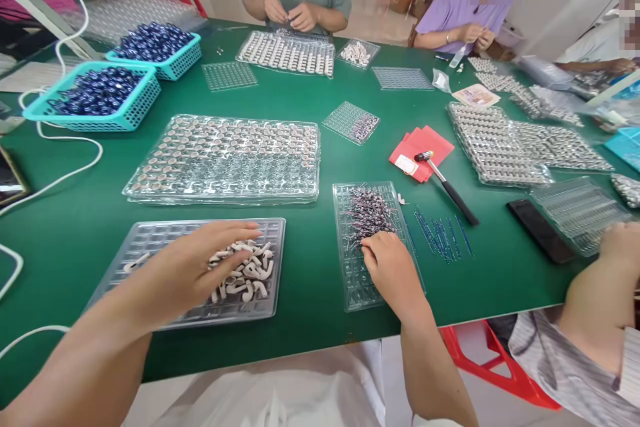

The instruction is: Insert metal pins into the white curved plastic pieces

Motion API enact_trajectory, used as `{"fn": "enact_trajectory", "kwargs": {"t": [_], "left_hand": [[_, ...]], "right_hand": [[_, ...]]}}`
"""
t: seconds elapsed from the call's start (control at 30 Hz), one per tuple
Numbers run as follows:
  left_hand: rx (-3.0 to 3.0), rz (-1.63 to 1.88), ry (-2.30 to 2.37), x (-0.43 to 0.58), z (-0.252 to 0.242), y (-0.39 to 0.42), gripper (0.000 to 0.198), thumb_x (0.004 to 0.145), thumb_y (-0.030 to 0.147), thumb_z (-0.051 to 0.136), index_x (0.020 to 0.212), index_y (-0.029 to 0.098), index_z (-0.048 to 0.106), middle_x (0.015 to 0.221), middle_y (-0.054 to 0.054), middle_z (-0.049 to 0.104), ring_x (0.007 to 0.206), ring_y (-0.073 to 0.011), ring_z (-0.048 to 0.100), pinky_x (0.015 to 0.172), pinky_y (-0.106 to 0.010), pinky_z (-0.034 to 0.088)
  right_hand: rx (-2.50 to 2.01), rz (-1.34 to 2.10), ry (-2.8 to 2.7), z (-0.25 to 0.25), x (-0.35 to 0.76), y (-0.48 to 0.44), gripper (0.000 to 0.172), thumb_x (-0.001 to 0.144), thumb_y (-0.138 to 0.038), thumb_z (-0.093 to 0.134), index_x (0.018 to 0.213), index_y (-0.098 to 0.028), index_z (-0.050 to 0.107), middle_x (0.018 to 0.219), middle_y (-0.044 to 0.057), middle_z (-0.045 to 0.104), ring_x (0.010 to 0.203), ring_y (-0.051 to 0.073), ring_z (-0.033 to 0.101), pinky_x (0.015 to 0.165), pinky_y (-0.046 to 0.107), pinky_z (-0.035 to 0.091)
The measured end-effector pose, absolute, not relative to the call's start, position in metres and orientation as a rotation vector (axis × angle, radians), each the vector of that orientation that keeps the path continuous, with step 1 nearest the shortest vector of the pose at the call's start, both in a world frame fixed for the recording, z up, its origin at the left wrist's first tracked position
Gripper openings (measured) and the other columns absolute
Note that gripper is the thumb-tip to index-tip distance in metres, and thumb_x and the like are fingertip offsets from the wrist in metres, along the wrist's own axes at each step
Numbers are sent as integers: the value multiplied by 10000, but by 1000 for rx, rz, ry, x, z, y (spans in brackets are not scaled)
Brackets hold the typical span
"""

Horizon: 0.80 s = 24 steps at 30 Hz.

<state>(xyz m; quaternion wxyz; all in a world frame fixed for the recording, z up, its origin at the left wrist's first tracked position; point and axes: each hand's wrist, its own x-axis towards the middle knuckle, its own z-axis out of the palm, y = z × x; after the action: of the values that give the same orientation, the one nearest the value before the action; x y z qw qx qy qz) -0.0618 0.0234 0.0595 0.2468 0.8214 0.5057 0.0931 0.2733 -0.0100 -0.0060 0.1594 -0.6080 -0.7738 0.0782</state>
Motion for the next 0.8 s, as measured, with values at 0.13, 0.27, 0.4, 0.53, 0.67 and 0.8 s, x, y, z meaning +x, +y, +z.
{"fn": "enact_trajectory", "kwargs": {"t": [0.13,0.27,0.4,0.53,0.67,0.8], "left_hand": [[2318,294,1152,-34,46,13,327,982,282,437,1209,180,649,1237,-96,688,1160,-269,627,969,-421,535],[2272,367,1067,-20,32,4,268,967,208,465,1143,174,663,1171,-95,707,1067,-250,660,902,-405,557],[2204,491,966,-12,29,-3,226,957,167,475,1061,166,676,1064,-83,730,967,-226,671,842,-375,561],[2171,571,850,-4,25,-9,208,957,149,472,1000,144,676,979,-85,740,895,-213,671,786,-349,559],[2131,598,809,-2,18,-9,204,956,153,478,1015,146,673,979,-84,743,897,-212,669,779,-343,556],[2059,613,871,-4,15,-6,195,946,166,509,1058,153,669,1012,-79,745,930,-212,679,820,-353,553]], "right_hand": [[-1769,-10,-2367,-12,270,-1,161,934,-152,515,961,-164,673,879,92,661,815,242,571,758,371,464],[-1723,-45,-2432,-12,273,2,154,932,-146,514,873,-168,655,833,80,624,798,226,548,734,341,440],[-1661,-67,-2473,-10,277,4,171,933,-146,496,822,-167,625,799,76,597,786,223,537,738,344,431],[-1649,10,-2455,-4,278,-1,172,946,-166,472,829,-169,597,805,76,598,792,221,559,733,344,437],[-1758,266,-2361,7,275,-15,153,962,-186,444,869,-193,565,803,42,630,731,189,591,685,319,443],[-1872,537,-2233,14,267,-27,148,973,-235,431,918,-229,568,799,5,664,705,165,628,656,290,458]]}}
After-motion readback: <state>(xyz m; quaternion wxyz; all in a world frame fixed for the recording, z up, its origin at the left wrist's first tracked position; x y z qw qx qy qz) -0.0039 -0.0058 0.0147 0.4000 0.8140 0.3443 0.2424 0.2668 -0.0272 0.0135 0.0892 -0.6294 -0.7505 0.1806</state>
